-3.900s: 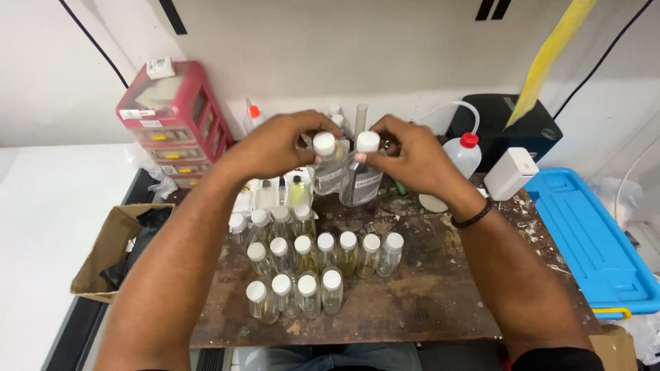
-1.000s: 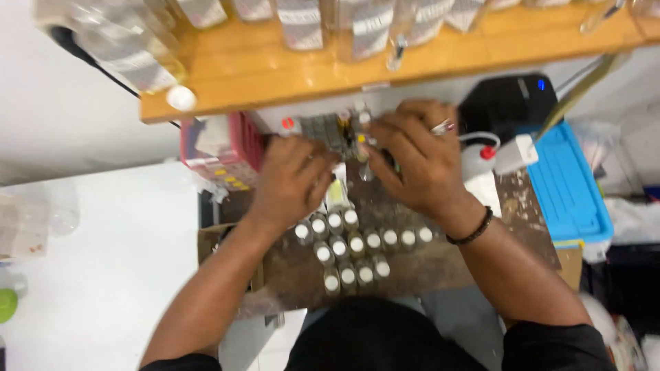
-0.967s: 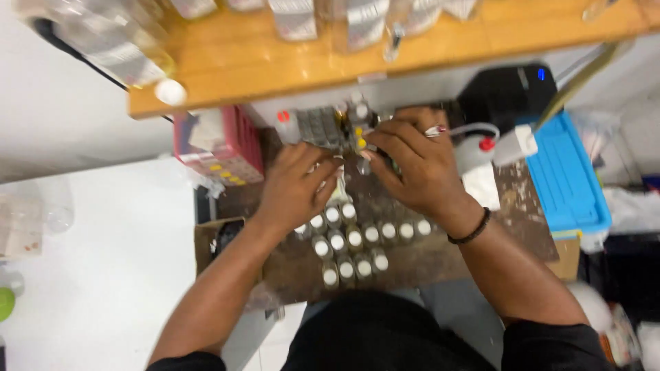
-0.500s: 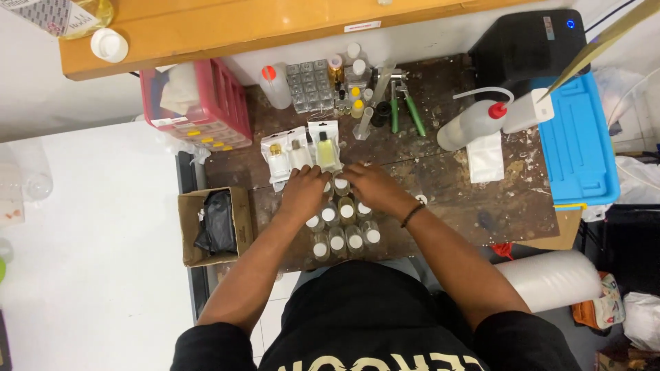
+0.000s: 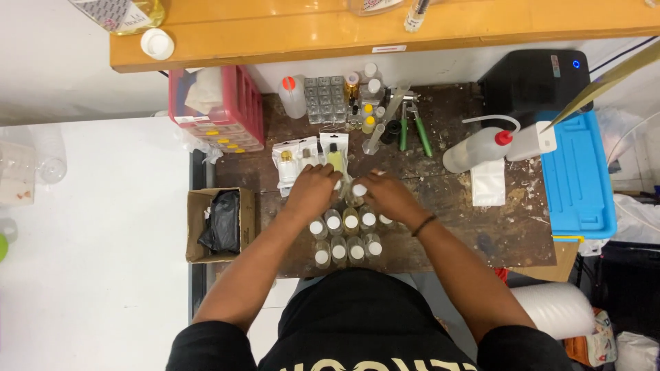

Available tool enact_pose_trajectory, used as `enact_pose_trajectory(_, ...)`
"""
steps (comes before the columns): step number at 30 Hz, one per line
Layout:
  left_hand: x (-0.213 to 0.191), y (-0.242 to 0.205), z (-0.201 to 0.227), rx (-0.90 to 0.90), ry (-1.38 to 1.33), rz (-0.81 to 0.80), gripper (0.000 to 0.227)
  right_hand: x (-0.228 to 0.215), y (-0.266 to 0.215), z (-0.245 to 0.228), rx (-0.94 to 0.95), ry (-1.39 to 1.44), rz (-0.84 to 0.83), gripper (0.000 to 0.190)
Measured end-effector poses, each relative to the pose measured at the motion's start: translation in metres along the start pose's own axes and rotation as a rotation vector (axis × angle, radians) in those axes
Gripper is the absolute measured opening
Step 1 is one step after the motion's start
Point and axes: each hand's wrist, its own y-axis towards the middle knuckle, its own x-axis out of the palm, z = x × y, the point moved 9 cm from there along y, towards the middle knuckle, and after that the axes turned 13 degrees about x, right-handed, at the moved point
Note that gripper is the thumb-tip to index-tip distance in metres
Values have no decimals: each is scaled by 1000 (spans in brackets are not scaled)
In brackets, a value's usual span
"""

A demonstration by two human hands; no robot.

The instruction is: The person arranges small clear bottles with white caps on a wooden table, then picks them up and places them onto a wooden shelf above. The person handles the bottles by hand, organizing them in rows on the shelf.

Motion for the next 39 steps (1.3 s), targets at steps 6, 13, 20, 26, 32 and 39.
enact_pose_trajectory(6, -148, -2, 30, 103, -345, 201, 38, -122, -23, -27, 90, 250, 257, 34)
enact_pose_trajectory(13, -280, -4, 56, 313, -498, 374, 41, -245, -45, -76, 101, 449, 541, 36)
enact_pose_trajectory(20, -330, -16, 66, 363, -469, 434, 37, -295, -47, -124, 34, 445, 629, 31)
enact_pose_trajectory(26, -352, -32, 60, 372, -385, 452, 38, -304, -38, -148, 22, 341, 658, 35)
enact_pose_trajectory(32, -404, -46, 50, 404, -302, 467, 42, -328, -23, -192, -9, 417, 631, 30)
enact_pose_trajectory(39, -460, -28, 17, 294, 64, 428, 47, -373, 11, -252, -169, 327, 705, 32)
